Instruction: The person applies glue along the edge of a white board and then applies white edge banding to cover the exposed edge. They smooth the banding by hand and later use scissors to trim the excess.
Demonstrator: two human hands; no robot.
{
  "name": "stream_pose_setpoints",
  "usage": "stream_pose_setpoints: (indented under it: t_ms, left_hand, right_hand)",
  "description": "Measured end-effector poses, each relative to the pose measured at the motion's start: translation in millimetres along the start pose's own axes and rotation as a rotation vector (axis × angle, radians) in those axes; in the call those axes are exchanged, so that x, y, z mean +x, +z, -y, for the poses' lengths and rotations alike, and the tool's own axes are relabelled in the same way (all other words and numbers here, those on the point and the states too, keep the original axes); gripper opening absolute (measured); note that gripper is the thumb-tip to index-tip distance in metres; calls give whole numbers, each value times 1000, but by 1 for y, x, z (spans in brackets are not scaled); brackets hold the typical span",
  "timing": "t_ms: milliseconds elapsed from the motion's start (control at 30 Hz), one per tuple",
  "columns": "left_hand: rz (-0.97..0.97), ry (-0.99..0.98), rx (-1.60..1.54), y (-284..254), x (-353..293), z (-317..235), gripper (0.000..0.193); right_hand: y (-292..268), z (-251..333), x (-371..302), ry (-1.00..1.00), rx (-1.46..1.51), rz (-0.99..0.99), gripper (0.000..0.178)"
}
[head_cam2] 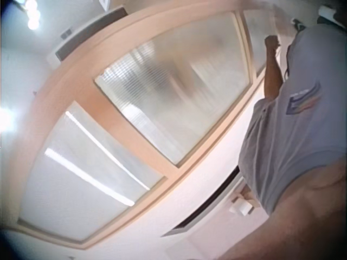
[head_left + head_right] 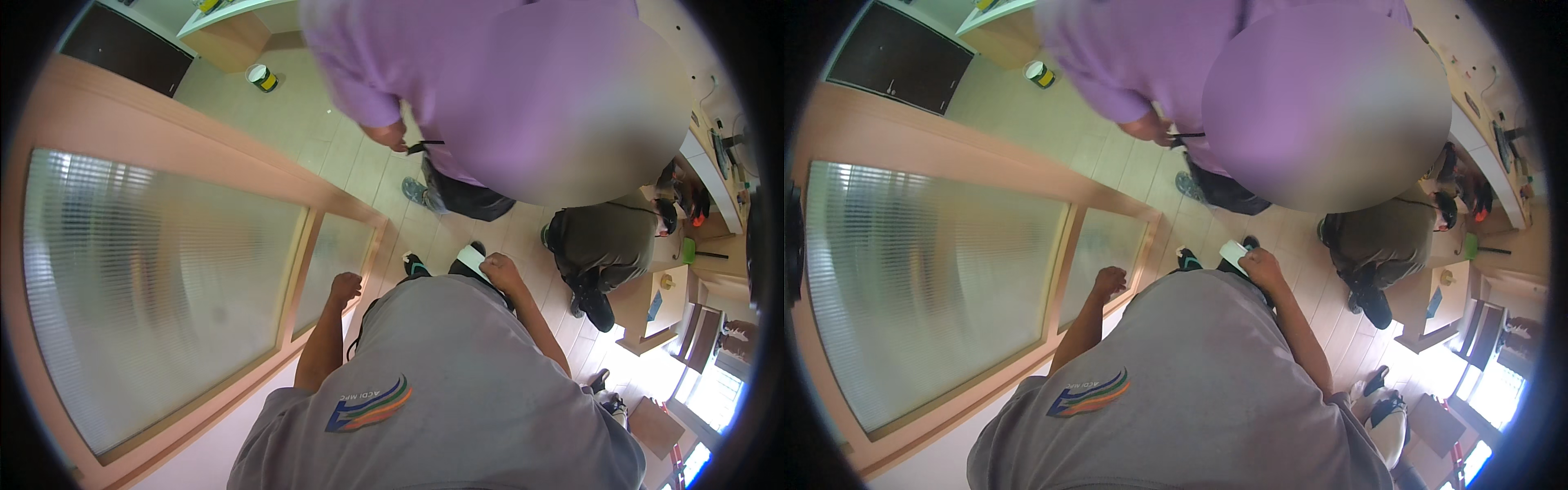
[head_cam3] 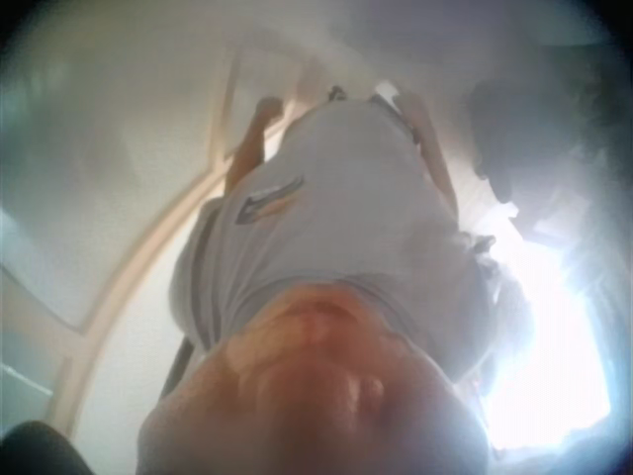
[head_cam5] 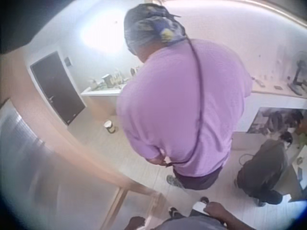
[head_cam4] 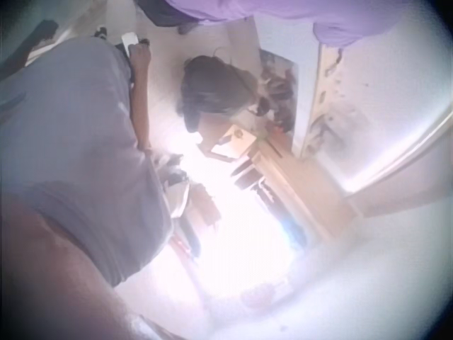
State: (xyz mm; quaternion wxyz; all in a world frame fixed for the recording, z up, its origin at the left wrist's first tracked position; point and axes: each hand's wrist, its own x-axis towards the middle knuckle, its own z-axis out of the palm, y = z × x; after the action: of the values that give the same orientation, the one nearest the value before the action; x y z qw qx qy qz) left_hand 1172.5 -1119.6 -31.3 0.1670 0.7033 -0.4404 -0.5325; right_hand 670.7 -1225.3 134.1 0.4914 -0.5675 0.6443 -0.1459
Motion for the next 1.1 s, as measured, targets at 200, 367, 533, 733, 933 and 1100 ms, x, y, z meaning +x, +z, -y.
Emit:
stream_pose_setpoints:
  t_ms: [200,367,533,733,933,1100]
  left_hand:
    - [17,-510,-244,21,-30,-53,14]
    - [-79,-578,-266,45,-26,-76,12]
    - [-90,-427,-531,66,0,-127,17]
    - [-223,-277,-255,80,28,-213,27]
    - [-315,-306,-332,107,9,-150,30]
    - [-311,-670,-514,131,-31,-119,19]
  right_hand:
    - [-25,-10,23,-3,3,-12,35]
    - [-72,6,46,52,33,-22,36]
    - [-123,-30,106,-192,-27,53,34]
    - [-180,-5,163,-192,308,111,22]
    - [-195,54,228,-141,296,205,23]
    - [-163,104,299,-244,152,244,24]
